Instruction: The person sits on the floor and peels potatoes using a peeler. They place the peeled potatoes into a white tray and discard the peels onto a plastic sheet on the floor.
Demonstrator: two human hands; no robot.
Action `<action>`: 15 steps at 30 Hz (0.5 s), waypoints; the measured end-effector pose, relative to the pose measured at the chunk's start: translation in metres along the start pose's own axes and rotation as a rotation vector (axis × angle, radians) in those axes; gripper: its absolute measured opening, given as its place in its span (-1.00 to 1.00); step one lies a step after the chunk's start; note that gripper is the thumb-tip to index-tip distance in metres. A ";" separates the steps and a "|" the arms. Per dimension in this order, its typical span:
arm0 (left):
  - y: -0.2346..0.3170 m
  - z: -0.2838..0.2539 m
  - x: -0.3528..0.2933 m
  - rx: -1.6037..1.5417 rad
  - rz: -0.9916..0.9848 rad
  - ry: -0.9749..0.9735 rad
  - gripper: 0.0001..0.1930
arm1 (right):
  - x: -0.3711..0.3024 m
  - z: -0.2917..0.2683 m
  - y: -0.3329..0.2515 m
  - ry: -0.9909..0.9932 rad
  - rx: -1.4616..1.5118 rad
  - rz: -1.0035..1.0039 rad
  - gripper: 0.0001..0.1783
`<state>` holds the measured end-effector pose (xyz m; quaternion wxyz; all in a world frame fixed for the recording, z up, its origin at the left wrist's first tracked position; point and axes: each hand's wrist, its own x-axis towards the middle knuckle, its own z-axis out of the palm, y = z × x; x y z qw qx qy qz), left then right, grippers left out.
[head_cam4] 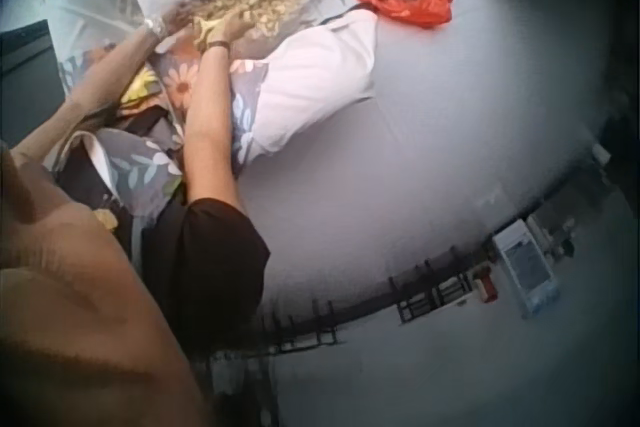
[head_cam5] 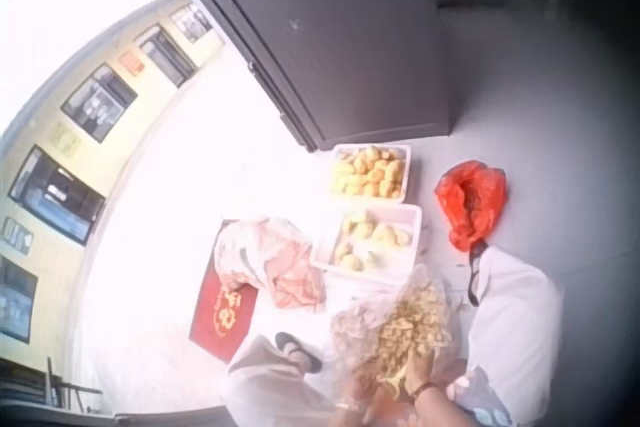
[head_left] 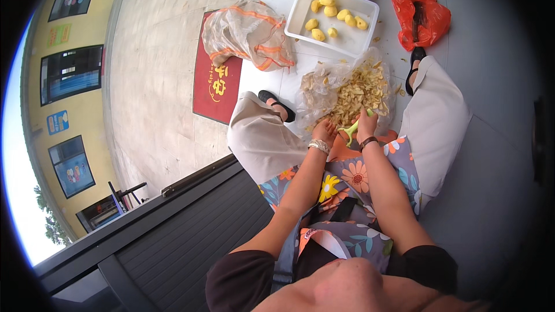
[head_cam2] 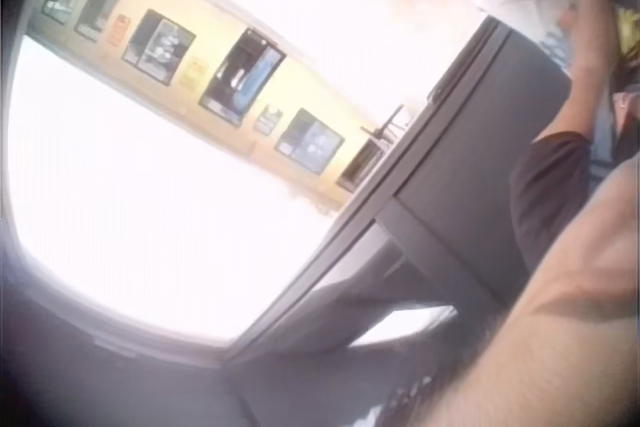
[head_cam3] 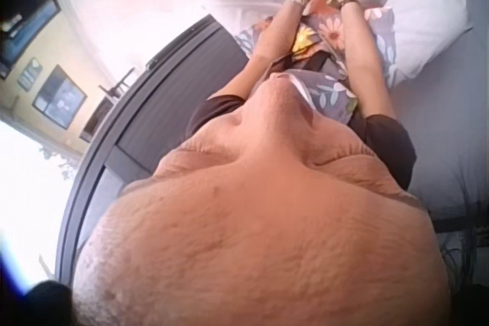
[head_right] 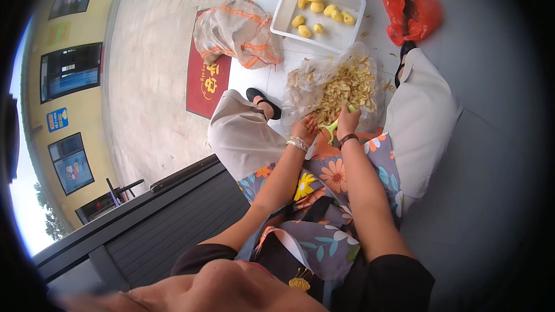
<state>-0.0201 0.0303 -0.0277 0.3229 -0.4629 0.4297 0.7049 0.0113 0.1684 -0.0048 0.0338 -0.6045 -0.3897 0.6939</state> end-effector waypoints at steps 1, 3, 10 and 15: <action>-0.004 -0.020 0.021 -0.005 -0.033 -0.053 -0.65 | 0.000 0.002 0.004 0.006 -0.029 0.002 -0.62; 0.012 0.002 0.022 -0.054 0.019 -0.003 -0.65 | 0.013 0.005 0.016 0.031 -0.074 -0.007 -0.59; 0.117 0.058 0.082 0.537 0.256 0.065 -0.75 | 0.018 0.017 0.016 0.032 -0.220 0.079 -0.46; 0.195 0.041 0.170 1.246 0.685 0.308 -0.57 | 0.043 0.019 0.052 0.021 -0.335 0.140 -0.41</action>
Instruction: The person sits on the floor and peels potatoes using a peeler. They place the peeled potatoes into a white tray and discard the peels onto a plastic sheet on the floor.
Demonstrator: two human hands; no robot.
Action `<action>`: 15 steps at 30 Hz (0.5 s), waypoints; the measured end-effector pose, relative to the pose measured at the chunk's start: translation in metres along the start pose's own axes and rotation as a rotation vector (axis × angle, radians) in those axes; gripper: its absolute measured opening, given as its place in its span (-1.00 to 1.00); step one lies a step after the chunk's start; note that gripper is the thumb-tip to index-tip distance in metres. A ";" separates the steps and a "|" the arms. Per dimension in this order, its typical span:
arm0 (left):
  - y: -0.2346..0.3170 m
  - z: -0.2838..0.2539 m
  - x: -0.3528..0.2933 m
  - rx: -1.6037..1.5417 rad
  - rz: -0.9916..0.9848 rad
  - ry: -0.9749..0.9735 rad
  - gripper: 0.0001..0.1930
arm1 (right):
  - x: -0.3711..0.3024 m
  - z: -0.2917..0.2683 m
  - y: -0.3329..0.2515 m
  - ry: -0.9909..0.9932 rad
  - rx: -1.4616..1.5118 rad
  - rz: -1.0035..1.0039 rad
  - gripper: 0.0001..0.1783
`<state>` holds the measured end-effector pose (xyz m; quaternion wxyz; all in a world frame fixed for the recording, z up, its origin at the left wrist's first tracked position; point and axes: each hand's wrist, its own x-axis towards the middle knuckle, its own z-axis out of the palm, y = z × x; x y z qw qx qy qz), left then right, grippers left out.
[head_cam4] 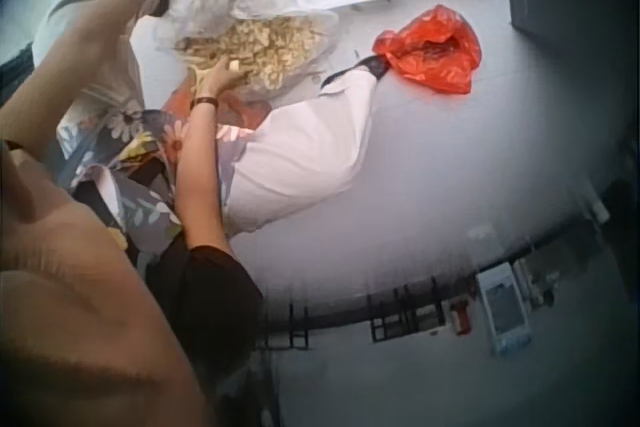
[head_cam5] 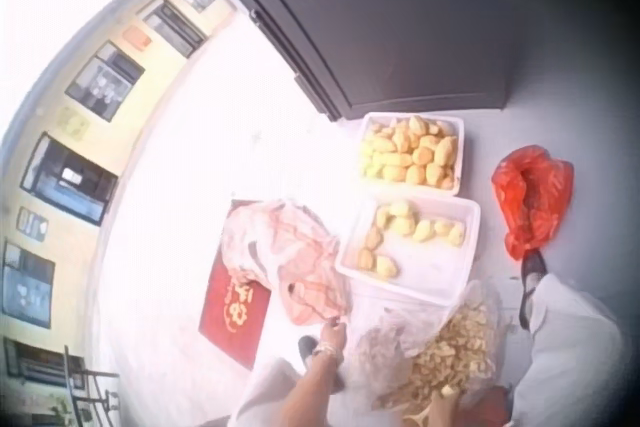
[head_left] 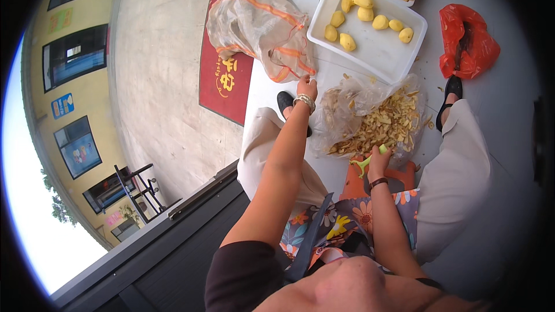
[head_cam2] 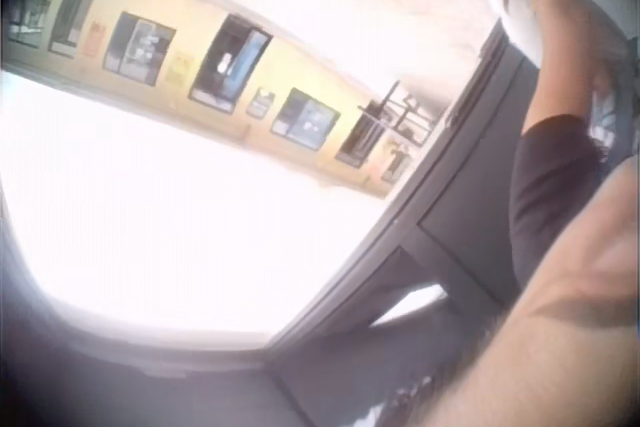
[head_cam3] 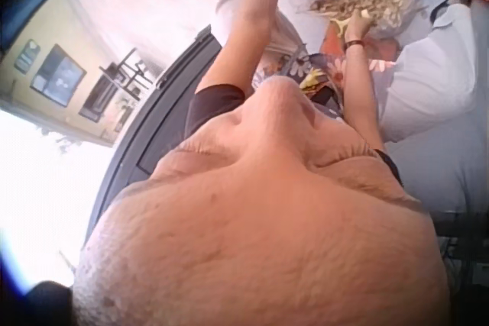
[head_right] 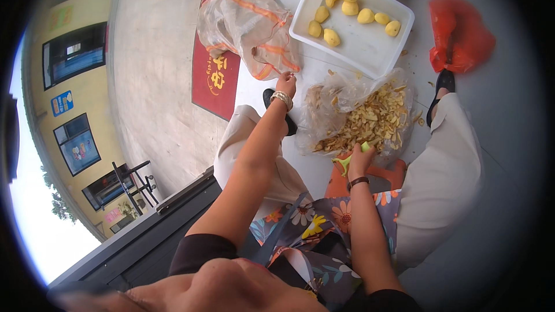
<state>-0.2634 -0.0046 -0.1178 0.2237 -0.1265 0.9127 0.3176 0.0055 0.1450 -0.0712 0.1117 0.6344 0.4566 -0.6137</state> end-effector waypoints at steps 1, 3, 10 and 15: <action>0.006 -0.007 0.021 -0.014 -0.015 0.058 -0.57 | 0.004 0.001 0.000 0.001 0.005 0.007 -0.42; 0.010 -0.018 0.078 0.008 0.009 0.109 -0.57 | 0.007 0.008 -0.003 0.015 0.030 0.042 -0.42; -0.006 -0.056 0.216 0.576 -0.238 -0.069 -0.50 | 0.023 0.032 -0.019 0.027 0.028 0.186 -0.46; -0.041 -0.066 0.259 0.826 -0.170 -0.107 -0.47 | 0.035 0.028 0.020 -0.017 0.070 0.258 -0.56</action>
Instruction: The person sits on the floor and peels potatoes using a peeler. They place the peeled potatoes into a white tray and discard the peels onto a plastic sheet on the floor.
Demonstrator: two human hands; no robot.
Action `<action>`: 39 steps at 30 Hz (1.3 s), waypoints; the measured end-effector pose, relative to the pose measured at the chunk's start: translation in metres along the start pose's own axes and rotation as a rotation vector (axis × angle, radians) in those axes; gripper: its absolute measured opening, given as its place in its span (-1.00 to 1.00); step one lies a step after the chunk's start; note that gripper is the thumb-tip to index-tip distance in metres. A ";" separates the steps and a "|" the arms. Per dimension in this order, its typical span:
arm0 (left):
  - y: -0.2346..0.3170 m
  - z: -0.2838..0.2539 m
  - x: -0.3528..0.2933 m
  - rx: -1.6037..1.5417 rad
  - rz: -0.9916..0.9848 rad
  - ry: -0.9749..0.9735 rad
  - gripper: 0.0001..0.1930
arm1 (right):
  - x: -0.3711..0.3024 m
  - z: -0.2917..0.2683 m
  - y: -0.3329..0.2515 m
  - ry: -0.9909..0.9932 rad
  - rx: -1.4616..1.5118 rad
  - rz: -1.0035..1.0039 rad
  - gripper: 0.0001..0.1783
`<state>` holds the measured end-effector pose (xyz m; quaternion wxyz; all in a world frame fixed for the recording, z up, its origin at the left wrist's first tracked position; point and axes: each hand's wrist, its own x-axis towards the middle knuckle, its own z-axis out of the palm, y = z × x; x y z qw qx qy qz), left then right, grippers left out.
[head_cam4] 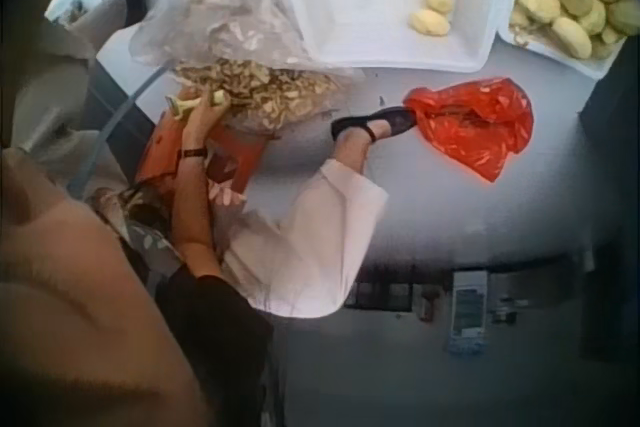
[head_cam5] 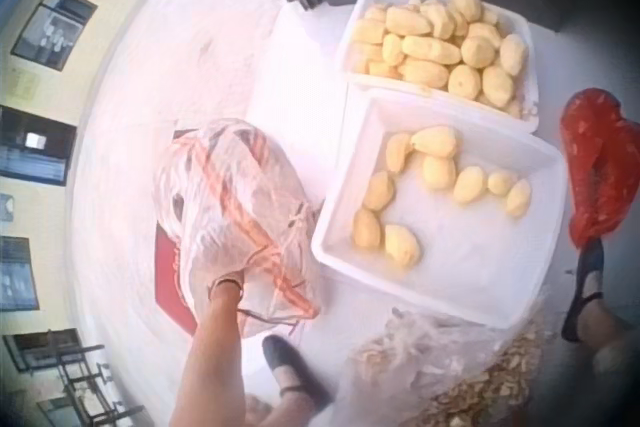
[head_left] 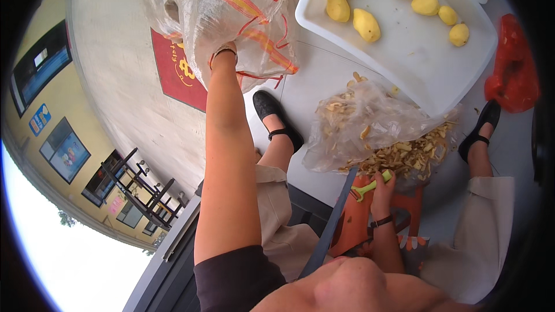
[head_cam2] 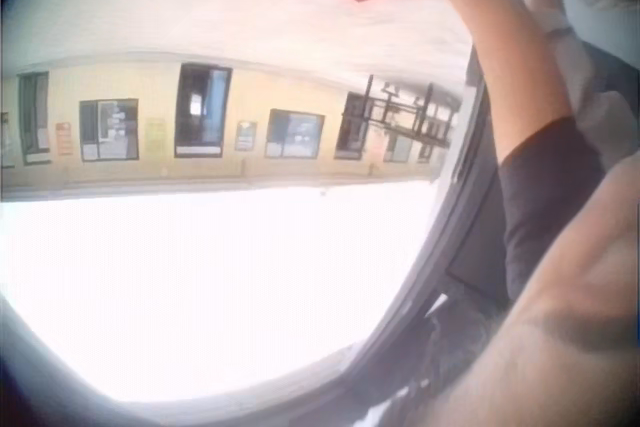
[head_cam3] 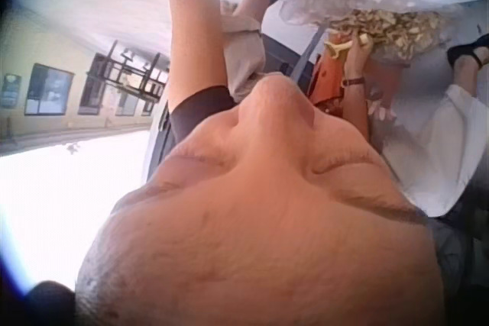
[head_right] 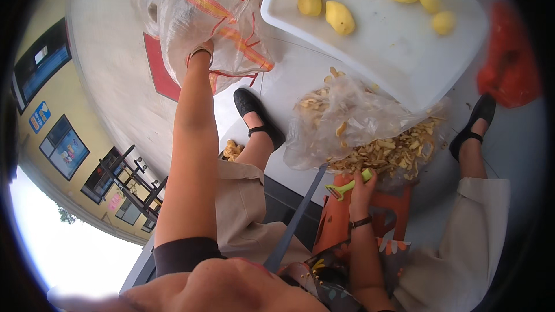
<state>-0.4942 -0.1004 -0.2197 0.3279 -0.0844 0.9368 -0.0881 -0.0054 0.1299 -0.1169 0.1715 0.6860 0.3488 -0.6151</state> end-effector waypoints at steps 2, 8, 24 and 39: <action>-0.003 -0.002 0.007 0.031 0.029 0.045 -0.46 | -0.001 0.006 -0.006 0.010 0.004 0.008 -0.57; 0.021 -0.012 -0.040 0.053 0.158 0.220 -0.43 | -0.016 0.013 -0.031 -0.030 0.185 -0.063 -0.66; 0.056 -0.006 -0.471 -2.659 0.761 -1.110 -0.48 | -0.136 -0.053 -0.118 -0.229 0.400 -0.687 -0.85; 0.005 -0.141 -0.566 -2.387 1.112 0.042 -0.41 | -0.330 -0.050 -0.081 -1.084 -0.528 -1.666 -0.44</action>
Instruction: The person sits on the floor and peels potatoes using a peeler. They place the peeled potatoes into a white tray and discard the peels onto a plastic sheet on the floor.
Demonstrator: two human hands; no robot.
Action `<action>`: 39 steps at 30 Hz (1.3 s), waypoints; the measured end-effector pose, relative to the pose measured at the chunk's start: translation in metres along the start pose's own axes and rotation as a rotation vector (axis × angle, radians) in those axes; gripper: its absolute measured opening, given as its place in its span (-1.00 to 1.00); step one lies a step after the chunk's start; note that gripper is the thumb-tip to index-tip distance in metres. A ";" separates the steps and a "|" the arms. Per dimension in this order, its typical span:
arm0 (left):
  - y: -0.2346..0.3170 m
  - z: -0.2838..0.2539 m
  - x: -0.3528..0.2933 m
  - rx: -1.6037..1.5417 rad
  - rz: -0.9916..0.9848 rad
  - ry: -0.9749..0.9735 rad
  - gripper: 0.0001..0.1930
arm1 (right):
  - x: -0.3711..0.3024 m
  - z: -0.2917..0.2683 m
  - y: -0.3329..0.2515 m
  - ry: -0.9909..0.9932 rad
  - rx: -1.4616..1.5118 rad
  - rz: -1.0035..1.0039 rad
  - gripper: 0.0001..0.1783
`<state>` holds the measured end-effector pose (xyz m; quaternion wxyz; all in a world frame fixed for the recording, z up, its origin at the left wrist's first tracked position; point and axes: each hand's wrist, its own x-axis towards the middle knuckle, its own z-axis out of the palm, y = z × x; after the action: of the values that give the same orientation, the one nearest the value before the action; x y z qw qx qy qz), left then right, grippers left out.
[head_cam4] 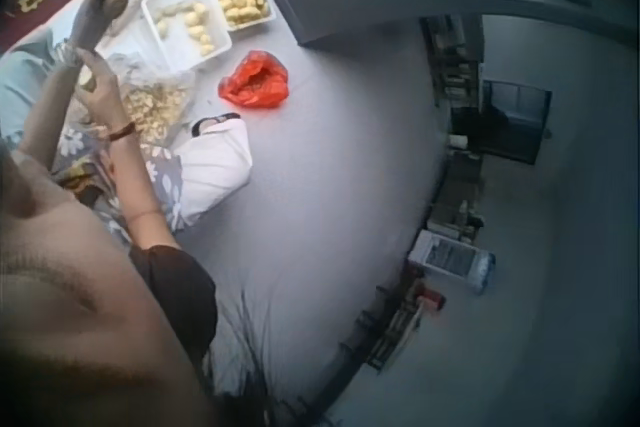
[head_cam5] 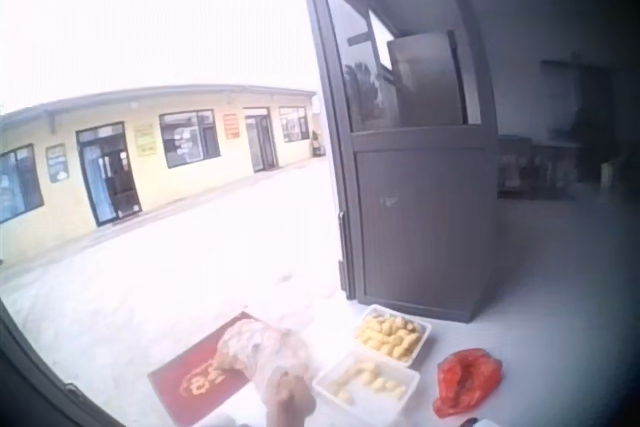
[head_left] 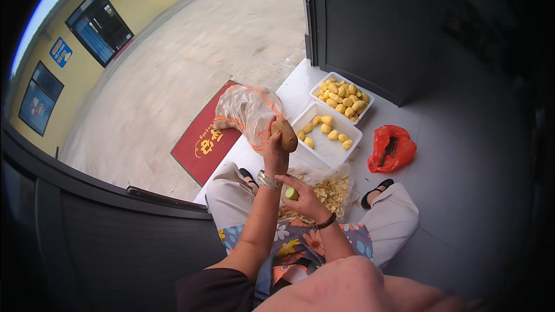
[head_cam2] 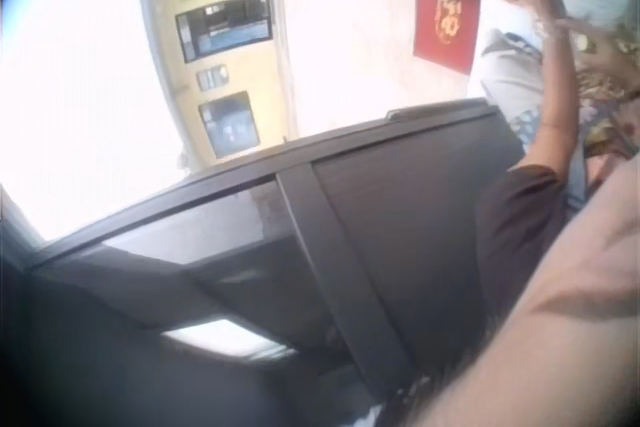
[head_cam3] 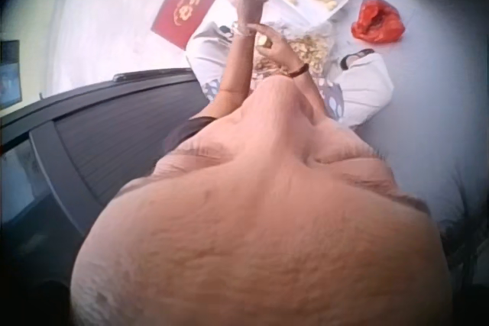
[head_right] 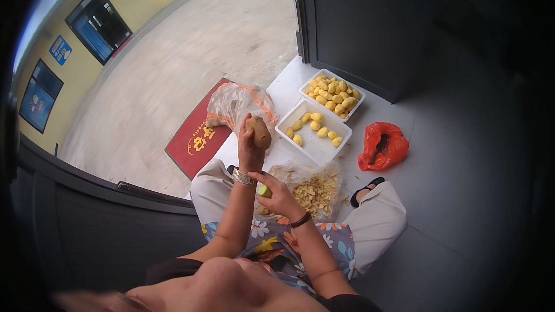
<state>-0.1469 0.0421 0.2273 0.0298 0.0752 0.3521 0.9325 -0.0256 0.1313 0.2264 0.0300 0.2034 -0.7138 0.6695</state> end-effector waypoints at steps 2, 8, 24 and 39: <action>0.001 0.017 0.010 0.121 0.061 -0.017 -0.45 | 0.006 -0.006 -0.007 -0.033 -0.024 -0.044 -0.42; 0.029 0.033 0.034 0.039 0.144 -0.069 -0.56 | 0.013 -0.014 -0.034 -0.298 -0.060 -0.091 -0.33; -0.070 -0.092 -0.163 -0.291 -0.794 0.279 -0.60 | -0.032 -0.047 0.036 0.836 0.710 0.377 -0.87; -0.073 -0.085 -0.167 0.040 -0.879 0.234 -0.61 | -0.006 -0.054 0.109 1.285 0.490 0.434 -0.85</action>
<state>0.0049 0.0234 0.0965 0.3814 -0.1868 0.3694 0.8266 -0.0689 0.1877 0.1273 0.2637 -0.3763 -0.4086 0.7886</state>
